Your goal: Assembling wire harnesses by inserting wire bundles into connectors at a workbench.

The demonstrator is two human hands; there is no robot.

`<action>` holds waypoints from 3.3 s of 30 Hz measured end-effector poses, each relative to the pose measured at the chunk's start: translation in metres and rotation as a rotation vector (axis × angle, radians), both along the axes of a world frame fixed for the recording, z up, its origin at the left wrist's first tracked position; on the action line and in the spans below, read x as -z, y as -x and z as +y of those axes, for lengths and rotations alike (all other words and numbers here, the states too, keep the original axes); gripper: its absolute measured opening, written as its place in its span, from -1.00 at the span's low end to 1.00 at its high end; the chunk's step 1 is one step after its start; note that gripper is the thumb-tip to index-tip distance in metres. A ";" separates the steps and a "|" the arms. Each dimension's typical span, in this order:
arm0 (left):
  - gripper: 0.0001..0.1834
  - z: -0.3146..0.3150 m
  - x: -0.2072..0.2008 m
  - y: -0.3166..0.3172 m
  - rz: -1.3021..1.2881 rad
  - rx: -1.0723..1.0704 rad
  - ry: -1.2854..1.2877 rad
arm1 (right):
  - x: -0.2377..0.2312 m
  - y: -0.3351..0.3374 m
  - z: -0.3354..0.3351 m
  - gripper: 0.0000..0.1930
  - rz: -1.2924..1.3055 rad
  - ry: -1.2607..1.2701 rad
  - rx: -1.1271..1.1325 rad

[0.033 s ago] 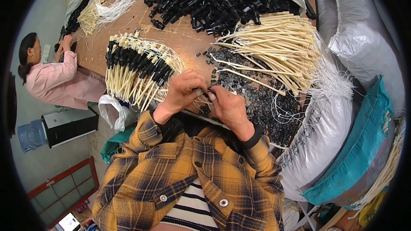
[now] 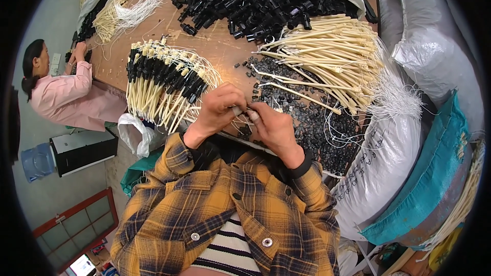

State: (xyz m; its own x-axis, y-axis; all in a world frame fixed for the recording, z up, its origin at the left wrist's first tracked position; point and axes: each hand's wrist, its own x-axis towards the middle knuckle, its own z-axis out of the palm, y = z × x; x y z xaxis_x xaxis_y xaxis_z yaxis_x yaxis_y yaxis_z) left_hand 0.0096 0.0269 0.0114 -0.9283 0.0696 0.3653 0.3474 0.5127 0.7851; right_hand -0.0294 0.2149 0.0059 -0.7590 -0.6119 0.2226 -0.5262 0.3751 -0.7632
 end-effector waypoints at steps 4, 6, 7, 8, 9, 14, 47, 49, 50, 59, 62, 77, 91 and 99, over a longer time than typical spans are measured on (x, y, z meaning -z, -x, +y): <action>-0.77 0.003 0.012 0.002 0.189 0.098 0.051 | -0.002 -0.002 0.003 -0.87 -0.135 0.096 -0.023; -0.77 0.005 0.019 0.014 0.030 -0.100 0.018 | 0.013 -0.001 0.007 -0.85 -0.149 0.034 0.114; -0.78 0.002 0.024 0.020 -0.133 -0.310 -0.018 | 0.008 0.000 0.009 -0.85 -0.147 0.036 0.115; -0.75 -0.007 0.032 0.034 -0.247 -0.441 0.069 | 0.001 0.003 0.010 -0.85 -0.267 0.051 0.164; -0.75 -0.014 0.040 0.045 -0.247 -0.449 0.074 | -0.004 0.004 0.010 -0.86 -0.390 0.069 0.203; -0.76 -0.036 0.071 0.075 -0.226 -0.431 0.311 | 0.010 0.006 0.018 -0.87 -0.320 0.069 0.283; -0.55 0.023 0.016 0.007 -0.249 0.115 -0.049 | -0.001 0.013 0.026 -0.84 -1.263 0.962 0.042; -0.58 0.019 0.010 0.009 -0.260 0.076 -0.059 | -0.001 0.011 0.025 -0.77 -0.499 0.325 0.065; -0.60 0.017 0.005 0.009 -0.299 0.035 0.074 | -0.001 0.013 0.032 -0.72 -0.140 0.069 -0.022; -0.65 0.018 -0.005 -0.008 -0.053 -0.050 0.559 | -0.009 0.008 0.002 -0.87 -0.585 0.090 0.137; -0.84 0.008 0.001 -0.015 -0.020 -0.100 0.617 | 0.000 0.002 -0.012 -0.79 -0.493 0.017 0.158; -0.55 -0.062 -0.013 -0.002 0.197 -0.652 0.580 | 0.004 0.022 0.003 -0.64 0.180 -0.162 -0.044; -0.45 -0.045 0.019 0.088 -0.315 -0.232 0.383 | 0.020 0.068 0.073 -0.91 0.225 -0.557 0.362; -0.56 -0.046 0.040 0.097 -0.010 -0.321 0.587 | -0.011 0.059 0.058 -0.84 0.185 -0.188 0.117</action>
